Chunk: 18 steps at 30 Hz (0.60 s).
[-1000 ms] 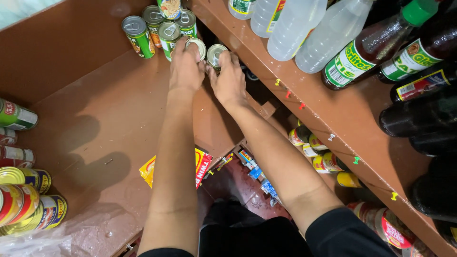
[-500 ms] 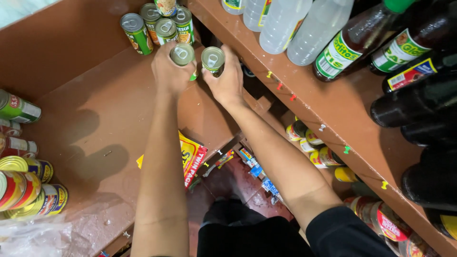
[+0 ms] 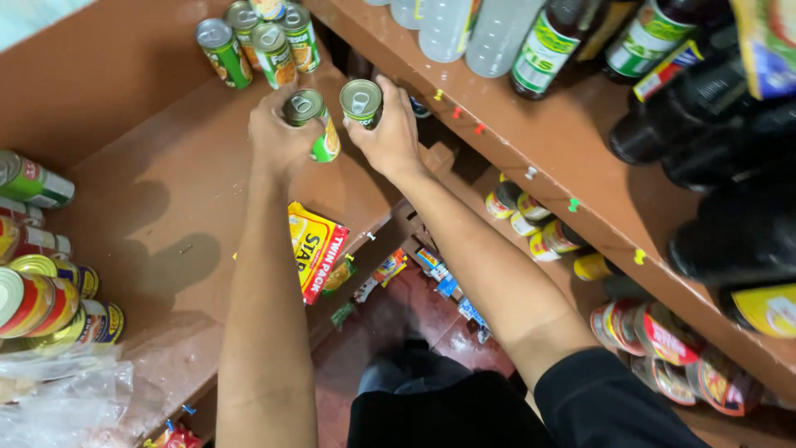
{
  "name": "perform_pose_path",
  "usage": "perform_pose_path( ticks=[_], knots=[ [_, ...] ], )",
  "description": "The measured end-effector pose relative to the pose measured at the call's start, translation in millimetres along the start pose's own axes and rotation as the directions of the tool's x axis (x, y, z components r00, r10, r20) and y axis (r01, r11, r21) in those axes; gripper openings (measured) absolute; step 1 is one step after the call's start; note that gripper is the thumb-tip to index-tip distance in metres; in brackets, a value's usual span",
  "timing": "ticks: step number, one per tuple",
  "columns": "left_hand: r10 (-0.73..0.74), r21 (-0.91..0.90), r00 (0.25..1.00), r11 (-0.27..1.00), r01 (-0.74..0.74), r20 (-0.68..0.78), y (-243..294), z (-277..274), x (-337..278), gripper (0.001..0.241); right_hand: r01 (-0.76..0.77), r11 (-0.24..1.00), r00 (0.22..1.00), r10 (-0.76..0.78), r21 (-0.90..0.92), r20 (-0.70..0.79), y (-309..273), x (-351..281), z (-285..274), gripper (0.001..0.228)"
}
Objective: Transfer canned goods from a cardboard box onto pantry shelves.
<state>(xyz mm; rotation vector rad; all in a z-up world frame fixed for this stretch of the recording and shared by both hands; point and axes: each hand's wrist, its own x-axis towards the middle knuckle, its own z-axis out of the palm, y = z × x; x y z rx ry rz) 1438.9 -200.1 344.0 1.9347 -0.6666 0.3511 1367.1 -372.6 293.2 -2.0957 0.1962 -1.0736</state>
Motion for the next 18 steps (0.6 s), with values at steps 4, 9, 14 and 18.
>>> perform_pose_path(
  ticks=[4, 9, 14, 18],
  knots=[
    [-0.009, -0.201, 0.995, 0.979, 0.028, 0.094, -10.1, 7.9, -3.4, 0.069, -0.064, 0.998, 0.998, 0.064, 0.014, 0.0, -20.9, -4.7, -30.5, 0.067],
    [-0.001, -0.442, 0.983, 0.893, 0.084, 0.185, -11.3, 6.5, -22.6, 0.079, -0.128, 0.991, 0.989, 0.124, -0.04, -0.078, -58.6, -28.1, -65.2, 0.067],
    [0.104, -0.491, 0.963, 0.871, 0.032, 0.248, 2.1, 2.4, -45.5, 0.08, -0.123, 0.989, 0.984, 0.111, -0.085, -0.139, -64.4, -63.7, -85.1, 0.066],
    [0.148, -0.424, 0.94, 0.906, -0.003, 0.308, 60.7, -3.8, -75.1, 0.078, -0.127, 0.982, 0.973, 0.096, -0.139, -0.21, -71.9, -95.7, -111.7, 0.066]
  ],
)
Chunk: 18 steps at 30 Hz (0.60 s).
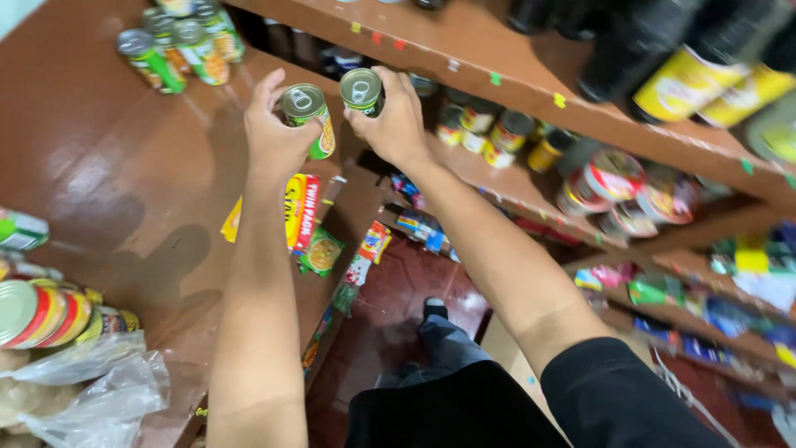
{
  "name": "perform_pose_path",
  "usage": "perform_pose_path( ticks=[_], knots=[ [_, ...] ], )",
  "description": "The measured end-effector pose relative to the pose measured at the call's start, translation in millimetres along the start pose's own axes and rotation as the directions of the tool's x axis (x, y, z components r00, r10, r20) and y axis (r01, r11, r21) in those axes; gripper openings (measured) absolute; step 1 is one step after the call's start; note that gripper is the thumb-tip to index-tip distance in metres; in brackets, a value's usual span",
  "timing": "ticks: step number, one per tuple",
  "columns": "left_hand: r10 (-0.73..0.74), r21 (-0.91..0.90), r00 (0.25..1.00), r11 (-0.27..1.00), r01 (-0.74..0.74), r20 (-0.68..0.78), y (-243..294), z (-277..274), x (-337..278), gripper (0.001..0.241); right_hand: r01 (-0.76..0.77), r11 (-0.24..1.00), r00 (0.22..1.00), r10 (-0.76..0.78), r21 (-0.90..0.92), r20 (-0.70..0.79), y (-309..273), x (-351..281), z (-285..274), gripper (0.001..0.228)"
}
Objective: Transfer canned goods from a cardboard box onto pantry shelves.
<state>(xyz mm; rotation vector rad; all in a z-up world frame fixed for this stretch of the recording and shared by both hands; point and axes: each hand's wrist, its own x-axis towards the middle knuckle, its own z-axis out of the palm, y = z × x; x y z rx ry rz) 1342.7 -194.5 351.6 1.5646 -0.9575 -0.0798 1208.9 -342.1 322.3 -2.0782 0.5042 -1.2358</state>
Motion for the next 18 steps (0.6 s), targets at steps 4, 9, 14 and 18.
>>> perform_pose_path(
  ticks=[4, 9, 14, 18],
  knots=[
    [0.016, 0.029, 0.994, 0.999, -0.02, 0.109, 17.0, 38.3, -21.9, 0.077, -0.054, 0.998, 0.996, 0.051, -0.031, -0.076, -6.3, -28.2, -52.9, 0.067],
    [0.11, -0.037, 0.952, 0.994, -0.104, 0.285, 35.2, 112.3, -47.8, 0.073, -0.102, 0.986, 0.986, 0.083, -0.129, -0.147, 15.2, -66.4, -130.6, 0.067],
    [0.178, -0.189, 0.891, 0.976, -0.106, 0.418, 51.3, 196.6, -86.5, 0.072, -0.206, 0.959, 0.954, 0.152, -0.195, -0.26, 37.5, -114.5, -216.5, 0.066],
    [0.223, -0.251, 0.823, 0.963, -0.101, 0.522, 71.7, 267.4, -130.5, 0.069, -0.256, 0.922, 0.921, 0.142, -0.289, -0.362, 43.1, -172.8, -292.2, 0.066]
  ],
)
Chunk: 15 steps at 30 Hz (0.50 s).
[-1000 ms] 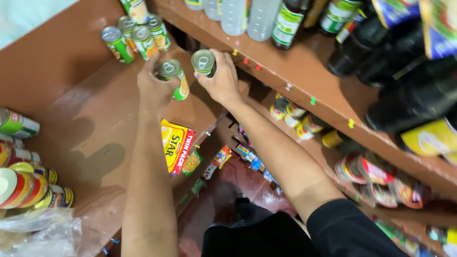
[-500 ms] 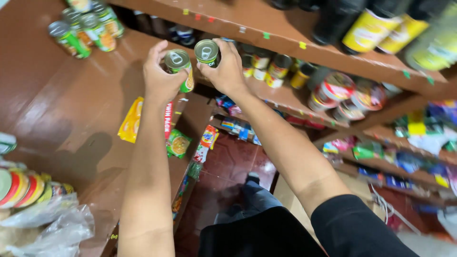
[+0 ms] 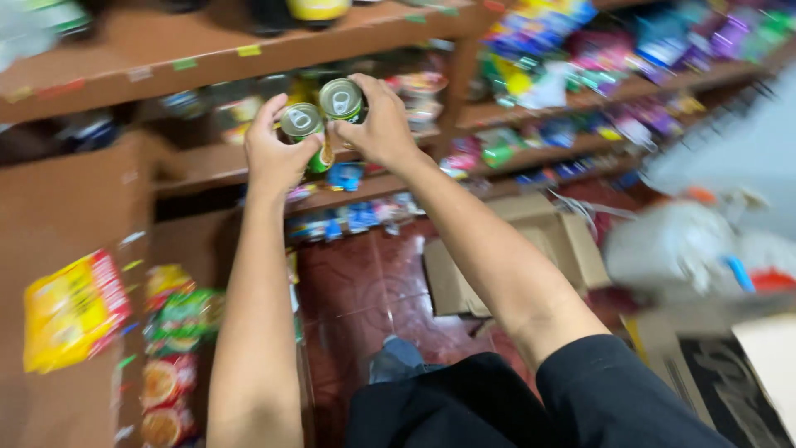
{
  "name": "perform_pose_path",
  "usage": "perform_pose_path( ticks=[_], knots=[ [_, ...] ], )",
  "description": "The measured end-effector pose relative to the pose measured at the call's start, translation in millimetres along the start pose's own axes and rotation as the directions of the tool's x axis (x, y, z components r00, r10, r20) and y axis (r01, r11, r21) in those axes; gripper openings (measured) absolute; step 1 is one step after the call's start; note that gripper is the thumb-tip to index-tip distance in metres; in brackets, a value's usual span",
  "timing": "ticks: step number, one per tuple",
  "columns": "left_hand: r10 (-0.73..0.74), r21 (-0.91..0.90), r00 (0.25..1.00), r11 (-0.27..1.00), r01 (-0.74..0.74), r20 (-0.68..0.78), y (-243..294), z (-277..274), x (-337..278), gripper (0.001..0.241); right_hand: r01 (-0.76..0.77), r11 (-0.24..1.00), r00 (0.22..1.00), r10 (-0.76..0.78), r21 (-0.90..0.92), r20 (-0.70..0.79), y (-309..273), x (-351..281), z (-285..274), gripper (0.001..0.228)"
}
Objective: Transfer canned goods from a cardboard box onto pantry shelves.
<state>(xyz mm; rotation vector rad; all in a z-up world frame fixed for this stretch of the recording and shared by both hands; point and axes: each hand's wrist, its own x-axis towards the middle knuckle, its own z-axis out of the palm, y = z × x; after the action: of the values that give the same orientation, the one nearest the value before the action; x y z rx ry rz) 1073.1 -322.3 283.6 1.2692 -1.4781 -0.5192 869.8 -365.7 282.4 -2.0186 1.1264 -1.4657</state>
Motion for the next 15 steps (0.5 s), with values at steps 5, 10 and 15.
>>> perform_pose_path(
  ticks=[5, 10, 15],
  knots=[
    [-0.018, -0.205, 0.976, 0.977, 0.064, 0.218, 39.6, 123.7, -7.2, 0.069, -0.168, 0.986, 0.984, 0.169, 0.017, -0.057, 32.4, -38.1, -130.1, 0.061],
    [-0.009, -0.295, 0.933, 0.948, 0.122, 0.359, 76.7, 248.0, -39.9, 0.073, -0.252, 0.96, 0.949, 0.221, -0.119, -0.225, 78.5, -98.9, -253.3, 0.068],
    [0.113, -0.318, 0.862, 0.946, 0.058, 0.494, 121.1, 368.3, -79.5, 0.069, -0.33, 0.927, 0.897, 0.249, -0.179, -0.365, 99.1, -166.9, -370.4, 0.067]
  ],
)
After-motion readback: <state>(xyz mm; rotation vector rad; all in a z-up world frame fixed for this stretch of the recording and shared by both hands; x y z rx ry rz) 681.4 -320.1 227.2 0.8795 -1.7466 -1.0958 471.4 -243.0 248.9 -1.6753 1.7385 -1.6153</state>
